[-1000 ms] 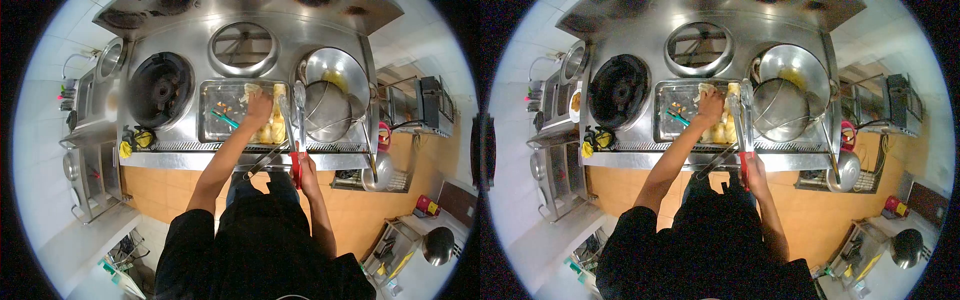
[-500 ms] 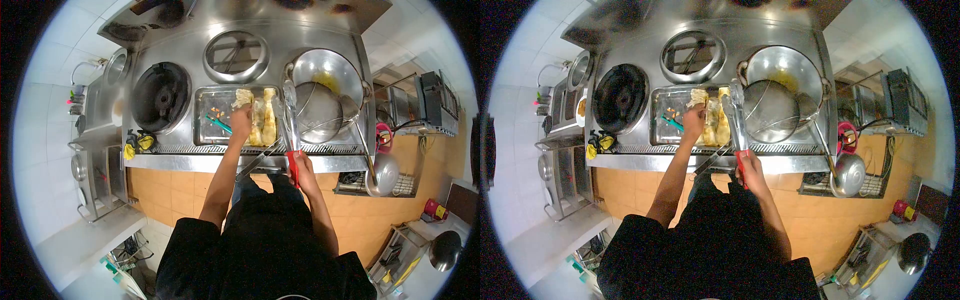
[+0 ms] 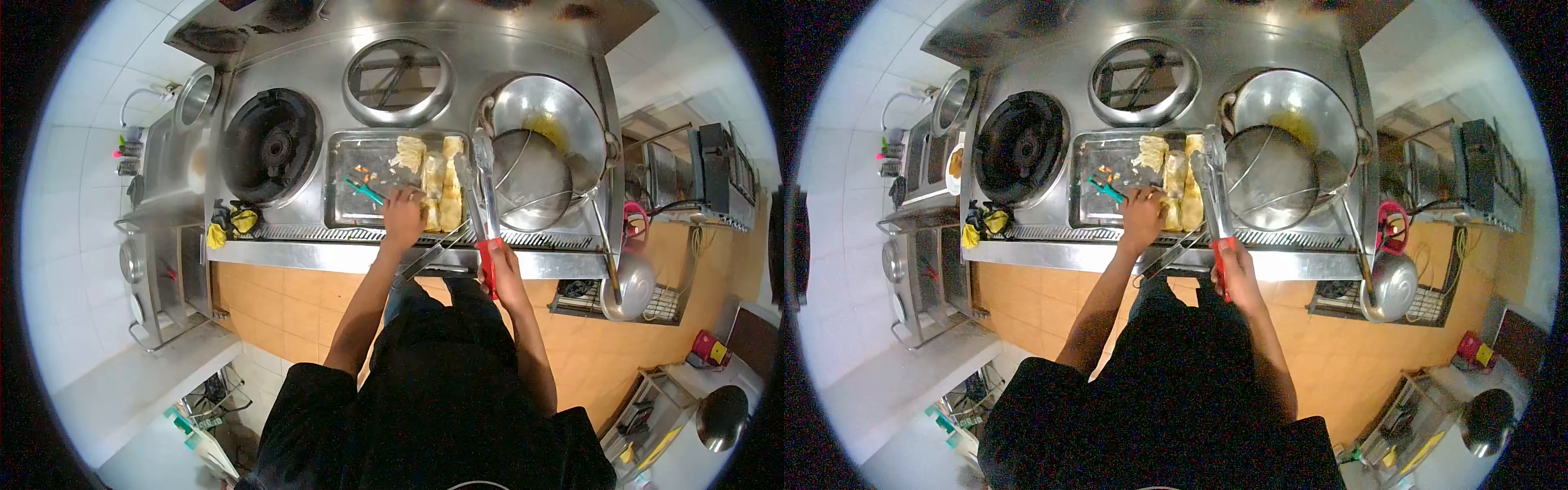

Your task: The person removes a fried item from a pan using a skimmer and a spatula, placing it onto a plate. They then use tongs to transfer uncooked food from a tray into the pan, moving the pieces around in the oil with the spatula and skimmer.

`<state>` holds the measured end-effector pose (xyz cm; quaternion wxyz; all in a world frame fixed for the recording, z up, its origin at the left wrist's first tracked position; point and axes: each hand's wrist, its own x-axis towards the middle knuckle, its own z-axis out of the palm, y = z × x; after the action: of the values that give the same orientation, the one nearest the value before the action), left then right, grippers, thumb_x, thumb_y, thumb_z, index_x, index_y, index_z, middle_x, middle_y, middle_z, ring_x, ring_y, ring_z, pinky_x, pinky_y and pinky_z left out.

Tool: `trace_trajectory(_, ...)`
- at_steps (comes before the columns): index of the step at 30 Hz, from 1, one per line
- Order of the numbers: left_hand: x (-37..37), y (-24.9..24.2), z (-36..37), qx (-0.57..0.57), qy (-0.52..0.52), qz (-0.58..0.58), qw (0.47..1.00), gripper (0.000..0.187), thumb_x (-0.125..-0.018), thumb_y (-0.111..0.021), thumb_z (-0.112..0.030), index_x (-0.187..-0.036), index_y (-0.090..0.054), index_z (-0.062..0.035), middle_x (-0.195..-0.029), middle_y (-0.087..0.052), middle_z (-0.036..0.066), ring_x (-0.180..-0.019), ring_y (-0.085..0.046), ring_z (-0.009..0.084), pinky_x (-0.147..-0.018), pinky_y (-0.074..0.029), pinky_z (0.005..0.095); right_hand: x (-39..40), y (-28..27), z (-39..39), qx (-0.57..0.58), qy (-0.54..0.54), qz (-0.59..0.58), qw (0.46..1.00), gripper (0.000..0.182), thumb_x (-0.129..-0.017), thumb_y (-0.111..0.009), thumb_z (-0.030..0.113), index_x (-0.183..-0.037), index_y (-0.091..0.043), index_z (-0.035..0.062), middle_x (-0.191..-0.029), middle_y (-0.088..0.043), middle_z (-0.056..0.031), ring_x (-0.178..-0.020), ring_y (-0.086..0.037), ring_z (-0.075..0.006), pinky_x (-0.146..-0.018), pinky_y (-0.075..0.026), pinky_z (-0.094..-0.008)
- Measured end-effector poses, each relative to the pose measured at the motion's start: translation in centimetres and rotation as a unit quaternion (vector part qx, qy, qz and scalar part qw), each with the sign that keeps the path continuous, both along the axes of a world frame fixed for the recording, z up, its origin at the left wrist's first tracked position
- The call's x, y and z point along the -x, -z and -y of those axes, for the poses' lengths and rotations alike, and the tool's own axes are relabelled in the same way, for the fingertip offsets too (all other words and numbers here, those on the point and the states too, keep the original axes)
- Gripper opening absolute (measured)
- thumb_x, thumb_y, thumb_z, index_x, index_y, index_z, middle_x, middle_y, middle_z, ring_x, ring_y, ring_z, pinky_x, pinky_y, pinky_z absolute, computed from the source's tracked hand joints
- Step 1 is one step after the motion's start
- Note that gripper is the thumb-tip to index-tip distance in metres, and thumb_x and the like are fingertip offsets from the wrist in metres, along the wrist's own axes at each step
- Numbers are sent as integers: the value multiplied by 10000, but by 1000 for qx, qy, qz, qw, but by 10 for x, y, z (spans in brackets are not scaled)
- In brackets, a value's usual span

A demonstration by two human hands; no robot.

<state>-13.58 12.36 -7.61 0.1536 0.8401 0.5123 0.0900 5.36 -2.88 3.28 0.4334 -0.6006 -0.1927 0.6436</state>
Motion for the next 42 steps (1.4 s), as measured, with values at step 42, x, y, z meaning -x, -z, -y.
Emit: trace_trajectory(42, 108, 36, -68, 267, 115, 307, 906, 332, -817, -802, -244, -1018, -683, -7, -785, -678, 102, -691, -637, 214, -617, -464, 305, 93, 16, -15, -1, 56, 146, 988, 478, -1014, -484, 461, -1221, -566, 38, -654, -577, -44, -464, -513, -96, -414, -392, -254)
